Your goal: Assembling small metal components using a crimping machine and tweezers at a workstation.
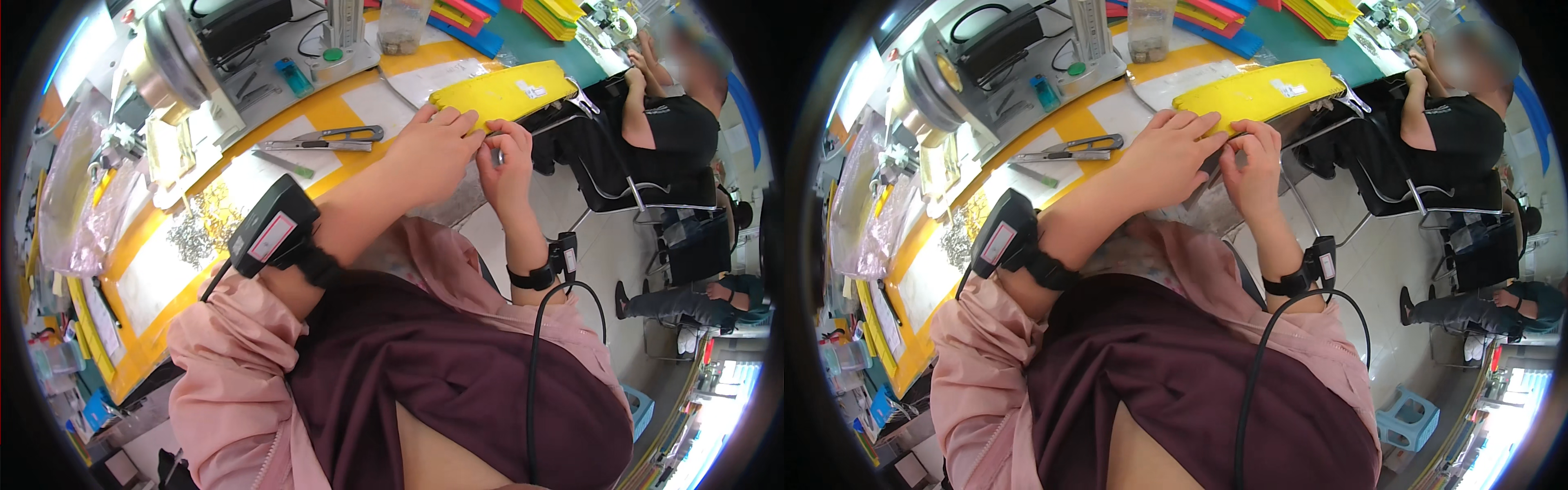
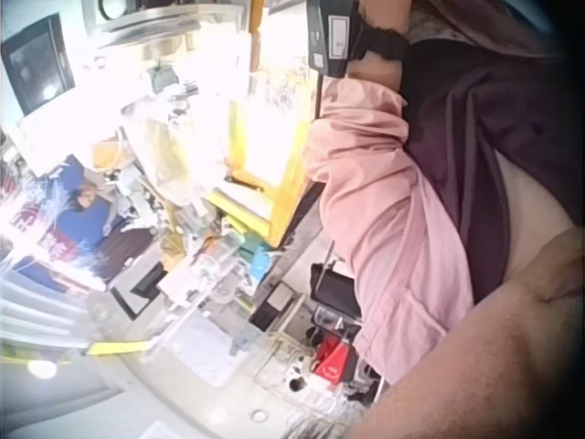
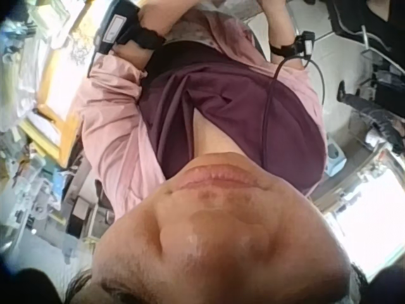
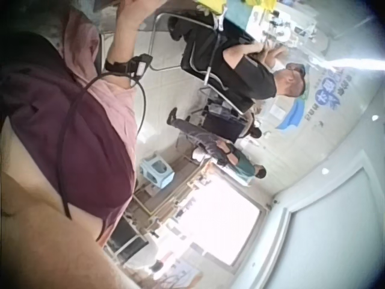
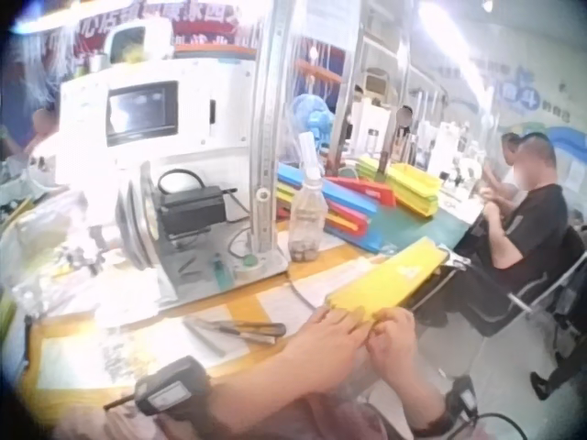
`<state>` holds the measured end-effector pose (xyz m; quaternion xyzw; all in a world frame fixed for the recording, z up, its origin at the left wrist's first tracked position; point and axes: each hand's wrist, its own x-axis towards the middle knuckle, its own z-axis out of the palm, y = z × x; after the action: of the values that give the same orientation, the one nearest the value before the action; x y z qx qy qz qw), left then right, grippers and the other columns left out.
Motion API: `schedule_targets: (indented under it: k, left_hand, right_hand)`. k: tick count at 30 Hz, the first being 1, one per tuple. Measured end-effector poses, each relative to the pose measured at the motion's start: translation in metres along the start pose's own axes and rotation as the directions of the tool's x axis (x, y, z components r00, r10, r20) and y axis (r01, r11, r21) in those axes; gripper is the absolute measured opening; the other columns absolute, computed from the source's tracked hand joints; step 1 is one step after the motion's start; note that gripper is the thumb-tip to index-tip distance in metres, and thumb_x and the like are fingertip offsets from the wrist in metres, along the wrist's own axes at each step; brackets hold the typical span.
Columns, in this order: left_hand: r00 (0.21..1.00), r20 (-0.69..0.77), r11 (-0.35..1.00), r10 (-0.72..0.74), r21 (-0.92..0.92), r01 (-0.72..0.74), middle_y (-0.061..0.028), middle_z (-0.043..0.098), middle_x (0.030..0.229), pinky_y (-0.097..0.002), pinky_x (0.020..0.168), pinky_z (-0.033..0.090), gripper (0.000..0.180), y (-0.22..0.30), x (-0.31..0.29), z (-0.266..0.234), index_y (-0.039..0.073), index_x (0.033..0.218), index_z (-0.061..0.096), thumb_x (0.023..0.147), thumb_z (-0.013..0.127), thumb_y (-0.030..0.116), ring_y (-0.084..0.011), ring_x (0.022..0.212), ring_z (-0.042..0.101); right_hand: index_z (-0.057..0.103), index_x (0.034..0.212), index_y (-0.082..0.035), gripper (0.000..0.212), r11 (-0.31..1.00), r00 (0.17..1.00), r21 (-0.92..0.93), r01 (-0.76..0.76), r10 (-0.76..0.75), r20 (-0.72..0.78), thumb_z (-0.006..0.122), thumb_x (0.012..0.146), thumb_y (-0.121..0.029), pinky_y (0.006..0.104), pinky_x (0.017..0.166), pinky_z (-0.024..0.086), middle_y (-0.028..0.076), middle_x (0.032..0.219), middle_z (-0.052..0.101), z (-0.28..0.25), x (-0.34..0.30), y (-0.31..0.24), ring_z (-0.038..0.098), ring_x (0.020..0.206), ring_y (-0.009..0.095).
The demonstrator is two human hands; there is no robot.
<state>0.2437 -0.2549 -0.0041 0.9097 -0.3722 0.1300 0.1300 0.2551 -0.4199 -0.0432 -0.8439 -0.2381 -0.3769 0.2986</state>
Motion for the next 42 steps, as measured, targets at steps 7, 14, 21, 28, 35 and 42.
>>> schedule_targets:
  k: [7,14,21,28,35,42]
  left_hand:
    - [0.947,-0.307,0.892,-0.091,-0.448,-0.059,-0.0201,0.031,0.132,-0.0376,0.093,0.035,0.049,0.02,-0.044,-0.097,-0.001,0.122,0.039,0.076,0.054,0.007,-0.028,0.119,0.036]
    - [0.838,-0.443,0.77,-0.318,-0.637,-0.045,-0.0162,0.042,0.126,-0.0257,0.081,0.043,0.037,-0.026,-0.16,-0.177,-0.006,0.118,0.041,0.081,0.042,-0.004,-0.0201,0.103,0.052]
    - [0.666,-0.425,0.729,-0.613,-0.63,0.27,-0.0055,0.063,0.085,-0.0195,0.062,0.043,0.013,-0.061,-0.262,-0.18,-0.002,0.091,0.061,0.08,0.055,-0.001,-0.0071,0.07,0.055]
    - [0.725,-0.379,0.76,-0.575,-0.575,0.302,-0.0012,0.061,0.072,-0.0197,0.059,0.043,0.01,-0.07,-0.268,-0.165,0.0,0.086,0.063,0.076,0.058,-0.001,-0.0056,0.064,0.053]
    - [0.789,-0.09,0.689,-0.608,-0.554,0.468,-0.0004,0.059,0.072,-0.0182,0.053,0.04,0.01,-0.056,-0.244,-0.171,0.001,0.087,0.061,0.078,0.057,0.001,-0.0037,0.058,0.048]
    - [0.78,0.218,0.254,-0.587,-0.865,0.433,0.0032,0.055,0.069,-0.0188,0.053,0.04,0.016,-0.047,-0.223,-0.16,0.004,0.094,0.062,0.082,0.058,0.013,-0.0031,0.058,0.047]
  right_hand:
    - [0.059,0.084,-0.002,0.013,0.976,0.997,0.213,-0.048,0.058,-0.042,0.062,0.071,0.0,0.0241,0.067,0.044,0.008,0.083,0.06,-0.027,0.02,-0.034,0.056,0.072,0.016]
    - [0.058,0.089,-0.001,0.013,0.725,0.862,0.569,-0.389,0.068,0.502,0.059,0.076,-0.001,0.018,0.047,0.035,0.0,0.068,0.055,0.008,0.013,-0.133,0.042,0.053,0.002]
    - [0.059,0.086,0.0,0.013,0.793,0.723,0.588,-0.16,-0.312,0.617,0.058,0.075,-0.006,0.022,0.044,0.032,0.002,0.055,0.047,0.06,0.047,-0.186,0.04,0.047,0.006]
    - [0.054,0.08,-0.001,0.009,0.844,0.506,0.537,0.013,-0.468,0.724,0.055,0.073,-0.006,0.0302,0.06,0.041,0.012,0.075,0.053,0.102,0.075,-0.198,0.051,0.068,0.021]
    - [0.048,0.077,-0.002,0.008,0.84,0.382,0.534,0.096,-0.527,0.759,0.054,0.073,-0.007,0.0308,0.056,0.04,0.01,0.069,0.05,0.09,0.085,-0.201,0.048,0.062,0.02]
    - [0.049,0.08,-0.003,0.008,0.652,0.487,0.758,0.021,-0.669,0.562,0.055,0.076,-0.003,0.0301,0.059,0.04,0.009,0.074,0.051,0.049,0.109,-0.231,0.051,0.068,0.023]
